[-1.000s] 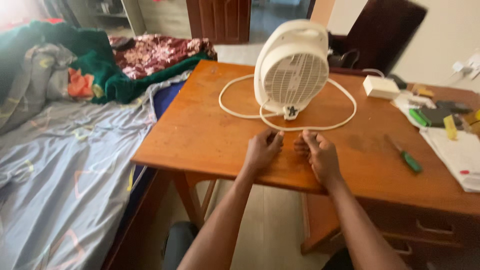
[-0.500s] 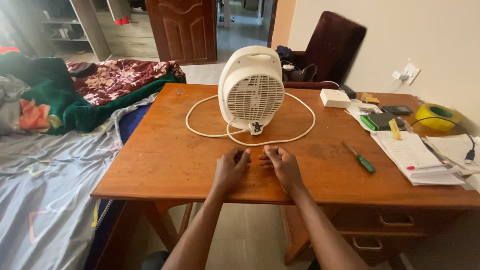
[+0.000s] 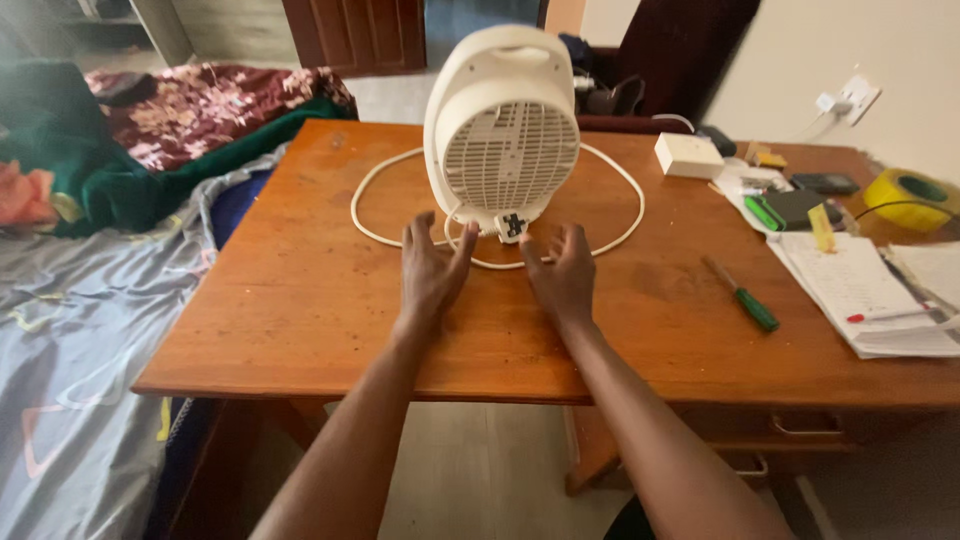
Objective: The person uses a screwdriver to remove screws from the back and front of a small white electric fan on a wooden table. They unscrew multiple fasteners, remove a small cap, and manipulate the fan housing to access internal components. The clip ends before full disassembly or reassembly is shown.
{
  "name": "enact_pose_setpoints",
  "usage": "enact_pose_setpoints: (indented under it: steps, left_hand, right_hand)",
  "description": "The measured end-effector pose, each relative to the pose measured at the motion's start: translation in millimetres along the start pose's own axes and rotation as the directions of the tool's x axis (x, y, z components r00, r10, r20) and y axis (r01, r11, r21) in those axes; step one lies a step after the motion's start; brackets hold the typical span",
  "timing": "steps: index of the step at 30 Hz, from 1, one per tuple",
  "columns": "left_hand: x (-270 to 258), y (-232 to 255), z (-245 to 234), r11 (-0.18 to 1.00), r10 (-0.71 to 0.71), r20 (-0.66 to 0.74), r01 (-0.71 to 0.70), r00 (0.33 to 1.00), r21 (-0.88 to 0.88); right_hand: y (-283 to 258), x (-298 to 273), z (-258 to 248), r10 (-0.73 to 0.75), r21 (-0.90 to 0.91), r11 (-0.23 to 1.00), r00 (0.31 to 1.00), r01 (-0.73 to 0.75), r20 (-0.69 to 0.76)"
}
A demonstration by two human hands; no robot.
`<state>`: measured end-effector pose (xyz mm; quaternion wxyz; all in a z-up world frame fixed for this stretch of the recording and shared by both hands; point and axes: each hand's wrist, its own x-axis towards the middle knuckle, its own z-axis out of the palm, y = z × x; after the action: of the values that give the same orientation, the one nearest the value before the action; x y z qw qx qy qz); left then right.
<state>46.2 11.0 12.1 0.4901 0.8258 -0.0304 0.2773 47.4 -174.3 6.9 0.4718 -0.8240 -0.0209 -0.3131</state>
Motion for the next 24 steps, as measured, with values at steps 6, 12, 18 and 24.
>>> enact_pose_setpoints:
  steps: [6,12,18,24]
  left_hand:
    - [32,-19,13,1.000,-0.009,0.075,0.010,0.997,-0.006]
    - [74,-68,40,0.993,0.056,0.052,-0.061,0.997,0.102]
    - [118,-117,61,0.979,-0.168,0.137,0.181,0.976,-0.090]
    - [146,-104,58,0.814,-0.032,0.285,0.191,0.958,-0.549]
  right_hand:
    - [7,16,17,-0.171,-0.003,0.985,0.966,0.174,0.192]
    - [5,33,25,-0.027,-0.128,0.990,0.957,0.067,0.289]
    - [20,32,34,-0.102,-0.108,0.985,0.952,0.138,0.289]
    - [7,26,26,-0.173,-0.074,0.978,0.959,0.193,0.224]
